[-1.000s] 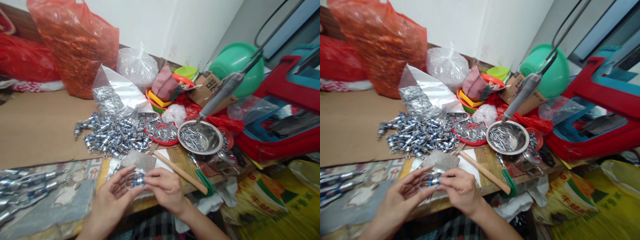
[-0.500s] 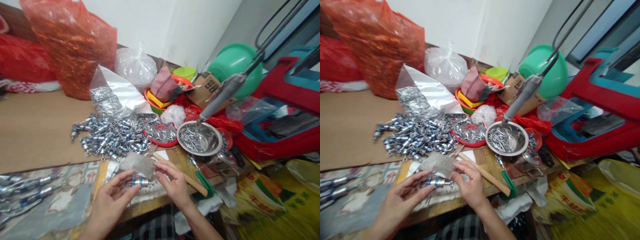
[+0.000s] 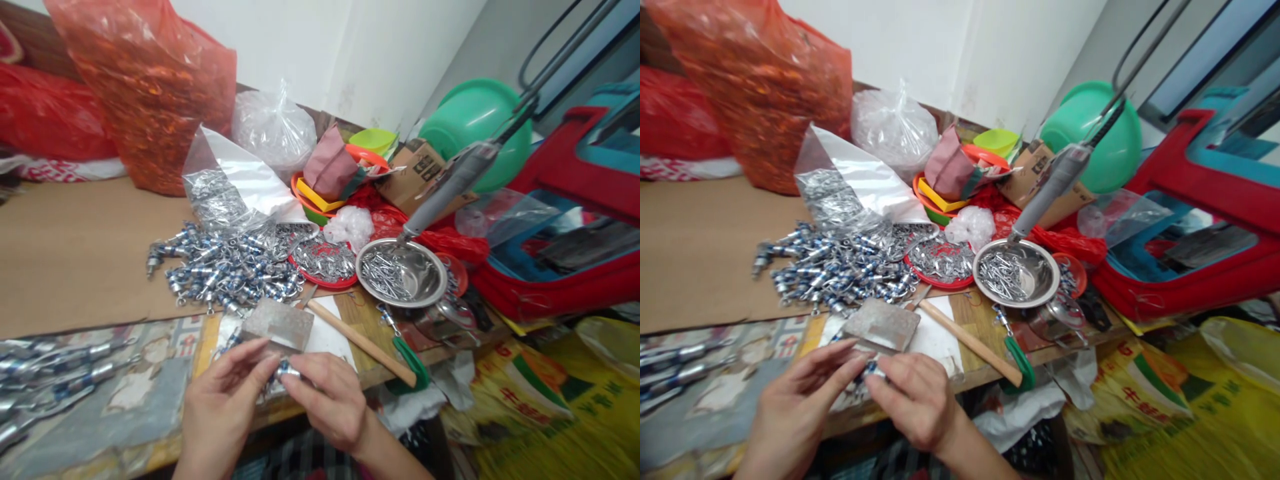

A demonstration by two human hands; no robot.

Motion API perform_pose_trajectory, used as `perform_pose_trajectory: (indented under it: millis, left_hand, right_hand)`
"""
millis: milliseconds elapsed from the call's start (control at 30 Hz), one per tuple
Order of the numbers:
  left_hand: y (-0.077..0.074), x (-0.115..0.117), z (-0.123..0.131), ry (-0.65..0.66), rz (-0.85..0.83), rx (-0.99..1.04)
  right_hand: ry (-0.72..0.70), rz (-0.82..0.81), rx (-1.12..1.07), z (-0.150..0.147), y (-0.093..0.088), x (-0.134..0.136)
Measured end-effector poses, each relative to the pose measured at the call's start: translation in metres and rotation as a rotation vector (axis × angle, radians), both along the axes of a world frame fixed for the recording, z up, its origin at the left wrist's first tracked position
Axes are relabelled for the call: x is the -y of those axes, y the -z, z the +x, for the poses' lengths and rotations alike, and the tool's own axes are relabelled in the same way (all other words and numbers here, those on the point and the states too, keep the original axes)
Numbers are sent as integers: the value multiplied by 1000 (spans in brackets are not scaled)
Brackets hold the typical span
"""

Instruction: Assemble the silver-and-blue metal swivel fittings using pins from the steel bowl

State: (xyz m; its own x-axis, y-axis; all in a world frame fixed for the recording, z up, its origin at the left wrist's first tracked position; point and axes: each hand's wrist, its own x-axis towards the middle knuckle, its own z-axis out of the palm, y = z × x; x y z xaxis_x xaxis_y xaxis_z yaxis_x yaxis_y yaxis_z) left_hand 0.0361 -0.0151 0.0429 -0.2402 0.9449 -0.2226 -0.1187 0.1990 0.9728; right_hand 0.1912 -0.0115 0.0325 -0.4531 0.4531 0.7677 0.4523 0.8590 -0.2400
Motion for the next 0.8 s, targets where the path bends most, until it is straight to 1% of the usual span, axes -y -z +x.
perform_pose_trajectory:
  millis: [67,167,267,333,433,567,700,800]
  left_hand:
    - [-3,0,1,-8,25,88]
    - [-6,-1,0,45,27,185]
    - [-8,-2,-2,105,-48,282]
    - [-8,-3,-4,143,-101,333]
    - [-6,-4,-5,181,-132,369]
    - [-5,-3,-6,189,-150,419]
    - [-4,0,-4,222,-167,514]
    - [0,1,0,150,-136,454]
  right_hand:
    - [4,13,-1,0,0,0]
    - [67,-33,-51,-4,0,1]
    - [138,-108,-130,-7,0,4]
    - [150,-131,-144,-8,-1,5]
    - [146,-174,-129,-9,0,5]
    - [135,-350,-237,-10,2,4]
    - [183,-473,-297,-15,2,6]
    - [195,-520,-256,-14,1,6]
